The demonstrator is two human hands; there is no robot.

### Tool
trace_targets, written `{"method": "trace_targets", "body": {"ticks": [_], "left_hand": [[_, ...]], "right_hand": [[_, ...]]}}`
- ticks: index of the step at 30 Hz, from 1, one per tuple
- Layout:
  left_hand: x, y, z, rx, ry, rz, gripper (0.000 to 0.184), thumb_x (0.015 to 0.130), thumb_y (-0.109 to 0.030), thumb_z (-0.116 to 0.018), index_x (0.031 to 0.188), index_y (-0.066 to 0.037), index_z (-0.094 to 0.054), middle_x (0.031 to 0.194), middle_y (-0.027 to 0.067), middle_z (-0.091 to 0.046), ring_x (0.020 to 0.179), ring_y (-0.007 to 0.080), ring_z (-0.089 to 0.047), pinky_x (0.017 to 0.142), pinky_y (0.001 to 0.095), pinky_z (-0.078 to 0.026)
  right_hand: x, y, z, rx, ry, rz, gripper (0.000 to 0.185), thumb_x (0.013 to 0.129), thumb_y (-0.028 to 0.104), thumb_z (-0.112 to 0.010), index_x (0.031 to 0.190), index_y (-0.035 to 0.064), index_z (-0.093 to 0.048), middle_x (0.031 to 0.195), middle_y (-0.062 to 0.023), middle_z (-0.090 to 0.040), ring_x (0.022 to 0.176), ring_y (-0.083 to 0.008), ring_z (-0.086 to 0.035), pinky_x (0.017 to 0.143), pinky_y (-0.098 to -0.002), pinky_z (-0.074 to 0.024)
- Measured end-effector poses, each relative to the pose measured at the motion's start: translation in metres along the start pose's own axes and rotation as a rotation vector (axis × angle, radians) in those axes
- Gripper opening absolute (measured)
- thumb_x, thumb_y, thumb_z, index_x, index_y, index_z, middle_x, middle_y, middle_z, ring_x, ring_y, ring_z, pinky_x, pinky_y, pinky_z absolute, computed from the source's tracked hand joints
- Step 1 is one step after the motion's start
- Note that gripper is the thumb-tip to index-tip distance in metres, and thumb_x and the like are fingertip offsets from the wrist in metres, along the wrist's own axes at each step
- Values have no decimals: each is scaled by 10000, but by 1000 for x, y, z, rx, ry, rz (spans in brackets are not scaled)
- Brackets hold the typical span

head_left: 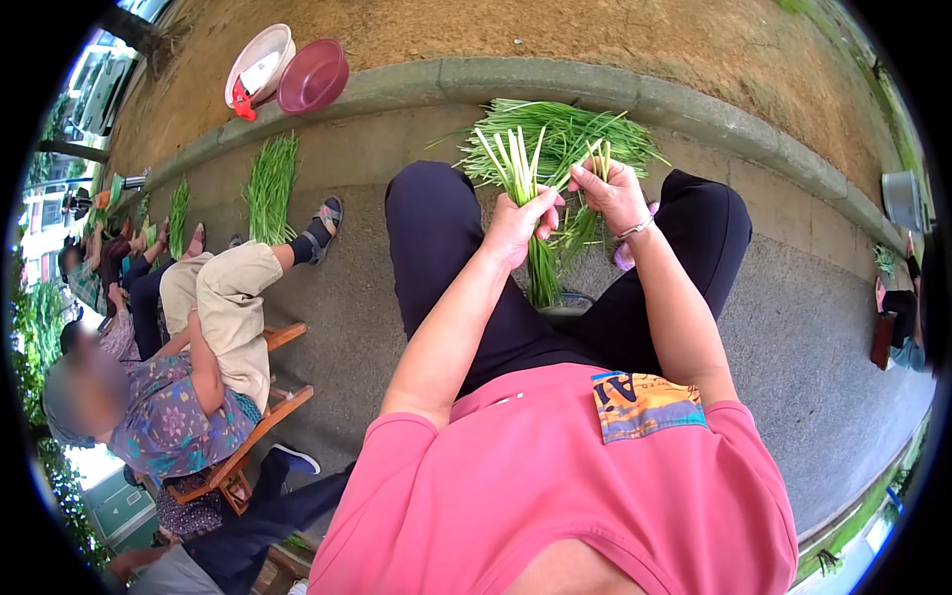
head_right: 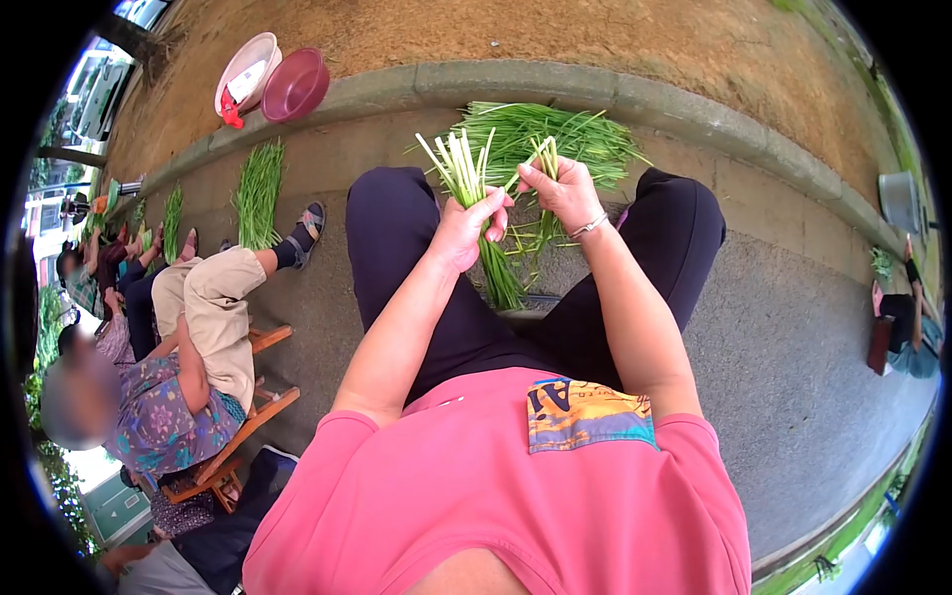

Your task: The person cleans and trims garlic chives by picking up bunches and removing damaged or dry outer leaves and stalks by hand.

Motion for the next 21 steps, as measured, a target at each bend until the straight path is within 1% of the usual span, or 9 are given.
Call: {"method": "trace_targets", "body": {"ticks": [2, 7, 11, 13, 14, 16, 17, 19, 21], "left_hand": [[1, 2, 2, -12, 0, 5, 176, 842, -182, -559, 799, -11, -551, 573, 40, -508, 453, 103, -435, 416, 207, -336], [0, 0, 0, -116, 10, 27, 162, 854, -152, -536, 792, -5, -564, 590, 38, -526, 455, 87, -449, 393, 199, -342], [0, 2, 0, -139, 42, 50, 166, 854, -156, -536, 797, -2, -562, 603, 41, -528, 458, 86, -447, 393, 199, -342], [0, 2, -1, -88, 39, 47, 214, 846, -224, -554, 809, -14, -535, 567, 34, -491, 440, 107, -406, 423, 219, -335], [0, 2, 0, -88, 39, 47, 214, 846, -224, -554, 809, -14, -535, 567, 34, -491, 440, 107, -406, 423, 219, -335], [0, 2, 0, -74, 43, 57, 218, 846, -226, -553, 812, -12, -538, 564, 34, -489, 441, 106, -405, 425, 221, -336], [0, 1, -1, -74, 43, 57, 218, 846, -226, -553, 812, -12, -538, 564, 34, -489, 441, 106, -405, 425, 221, -336], [-1, 1, 0, -53, 21, 56, 223, 846, -229, -552, 814, -9, -541, 561, 32, -487, 442, 105, -405, 428, 224, -336], [0, 2, 1, -56, 21, 55, 224, 846, -230, -552, 814, -9, -541, 559, 32, -486, 441, 105, -405, 430, 225, -337]], "right_hand": [[0, 2, -1, -9, 16, 2, 108, 828, 157, -601, 803, 54, -579, 656, 6, -584, 438, -18, -363, 395, -169, -263], [-1, 2, -2, -21, 36, 16, 115, 828, 137, -595, 883, 36, -595, 700, -3, -601, 473, -16, -388, 420, -162, -284], [-1, 3, -2, -27, 43, 16, 109, 822, 131, -599, 881, 40, -595, 704, 3, -601, 475, -16, -389, 425, -162, -290], [-1, 5, -4, -20, 51, 31, 106, 813, 135, -609, 867, 44, -606, 711, 10, -602, 484, -11, -394, 430, -162, -293], [-2, 7, -4, -20, 52, 31, 106, 813, 135, -609, 867, 44, -606, 711, 10, -602, 484, -11, -394, 430, -162, -293], [-4, 17, -8, -137, 50, 133, 106, 804, 115, -622, 824, 12, -612, 705, -1, -610, 607, -44, -512, 571, -191, -428], [-5, 19, -9, -137, 49, 133, 106, 804, 115, -622, 824, 12, -612, 705, -1, -610, 607, -44, -512, 571, -191, -428], [-6, 14, -7, -212, 20, 27, 100, 804, 97, -617, 821, -2, -618, 711, -11, -615, 691, -64, -544, 666, -217, -446], [-5, 12, -7, -198, 34, 44, 103, 807, 96, -614, 833, -3, -619, 715, -15, -617, 688, -63, -545, 660, -217, -446]]}}
Point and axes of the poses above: each hand's wrist, its own x-axis towards the middle knuckle, its own z-axis out of the back of the hand, y = z × x, the point moved 8 cm from there along x, towards the middle knuckle
